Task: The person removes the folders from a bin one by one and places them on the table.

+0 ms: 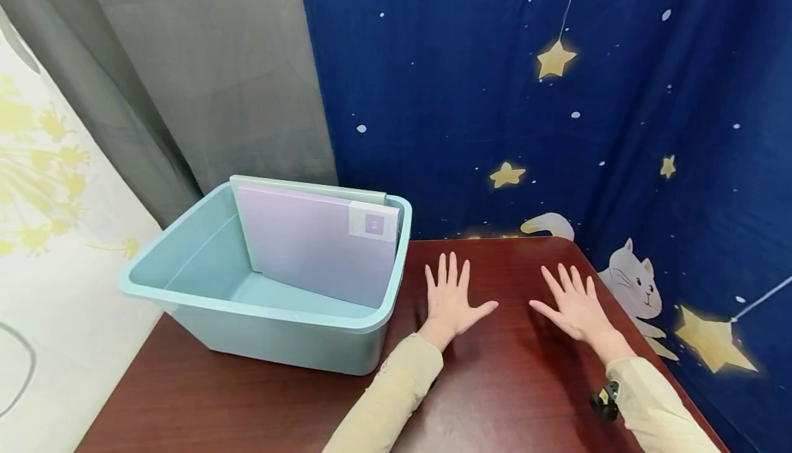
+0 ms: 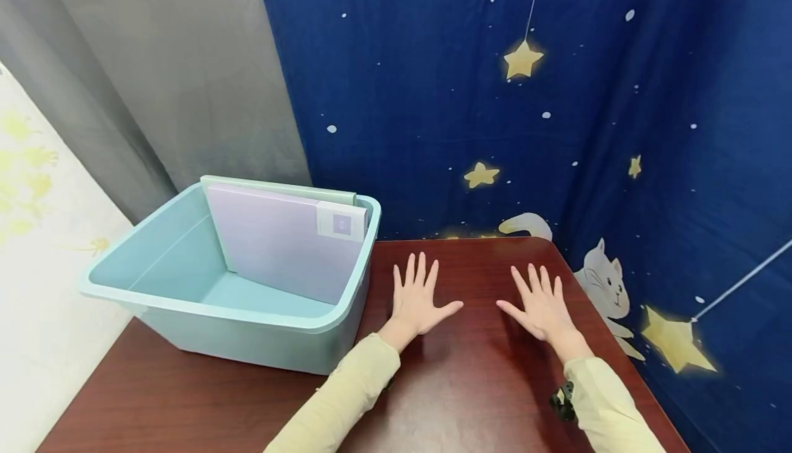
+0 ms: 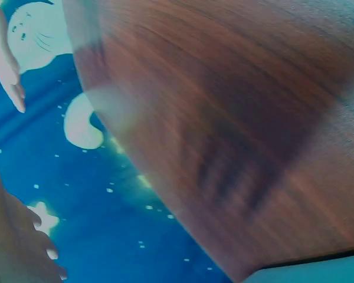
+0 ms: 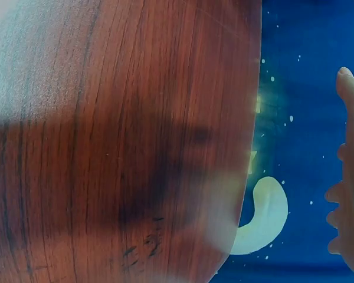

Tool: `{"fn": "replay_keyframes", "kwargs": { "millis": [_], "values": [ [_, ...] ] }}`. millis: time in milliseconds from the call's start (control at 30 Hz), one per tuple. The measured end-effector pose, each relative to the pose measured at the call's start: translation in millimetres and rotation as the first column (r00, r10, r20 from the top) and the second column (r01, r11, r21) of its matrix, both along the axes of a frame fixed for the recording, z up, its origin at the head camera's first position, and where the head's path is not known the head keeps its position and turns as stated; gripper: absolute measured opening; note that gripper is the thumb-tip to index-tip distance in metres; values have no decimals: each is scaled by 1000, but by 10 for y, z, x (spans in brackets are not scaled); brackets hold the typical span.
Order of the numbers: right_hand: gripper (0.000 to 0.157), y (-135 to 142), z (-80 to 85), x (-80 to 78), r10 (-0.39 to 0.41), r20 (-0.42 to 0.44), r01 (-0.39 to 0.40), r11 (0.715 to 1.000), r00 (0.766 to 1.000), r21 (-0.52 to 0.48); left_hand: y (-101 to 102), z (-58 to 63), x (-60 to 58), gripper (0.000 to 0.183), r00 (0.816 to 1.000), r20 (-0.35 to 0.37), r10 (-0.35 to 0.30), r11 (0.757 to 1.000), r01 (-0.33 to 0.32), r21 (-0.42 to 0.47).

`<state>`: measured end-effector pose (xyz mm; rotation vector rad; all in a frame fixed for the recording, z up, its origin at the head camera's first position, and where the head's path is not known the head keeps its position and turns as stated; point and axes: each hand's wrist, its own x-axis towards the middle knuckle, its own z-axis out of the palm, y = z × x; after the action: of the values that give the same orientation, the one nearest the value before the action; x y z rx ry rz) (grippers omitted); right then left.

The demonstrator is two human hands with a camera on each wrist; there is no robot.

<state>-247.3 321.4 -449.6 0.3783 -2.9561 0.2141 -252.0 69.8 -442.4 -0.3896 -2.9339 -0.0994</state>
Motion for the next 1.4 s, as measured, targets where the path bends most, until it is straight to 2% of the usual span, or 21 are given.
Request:
{"fn": "replay_keyframes", "kwargs": {
  "millis": [167, 400, 700, 967, 1200, 1400],
  "values": [
    [80, -12, 13, -14, 5, -9, -5, 1000, 1000, 0, 43, 147, 47, 95, 999, -34, -24, 999, 23, -23],
    [79, -38, 20, -47, 18, -18, -17, 1000, 1000, 5, 51, 357, 126, 96, 992, -120, -48, 997, 41, -63],
    [78, -51, 38, -56, 24, -15, -24, 1000, 1000, -13, 39, 635, 235, 97, 985, -169, -39, 995, 22, -98],
    [78, -69, 62, -59, 24, -9, -25, 1000, 1000, -17, 4, 861, 344, 97, 987, -162, -11, 998, 0, -69],
    [79, -63, 64, -82, 22, -10, -22, 1000, 1000, -15, -31, 1060, 381, 99, 994, -106, 25, 999, -29, -40],
    [79, -61, 74, -88, 23, -11, -24, 1000, 1000, -15, -118, 1177, 418, 100, 996, -74, 43, 998, -46, -45]
  ]
}}
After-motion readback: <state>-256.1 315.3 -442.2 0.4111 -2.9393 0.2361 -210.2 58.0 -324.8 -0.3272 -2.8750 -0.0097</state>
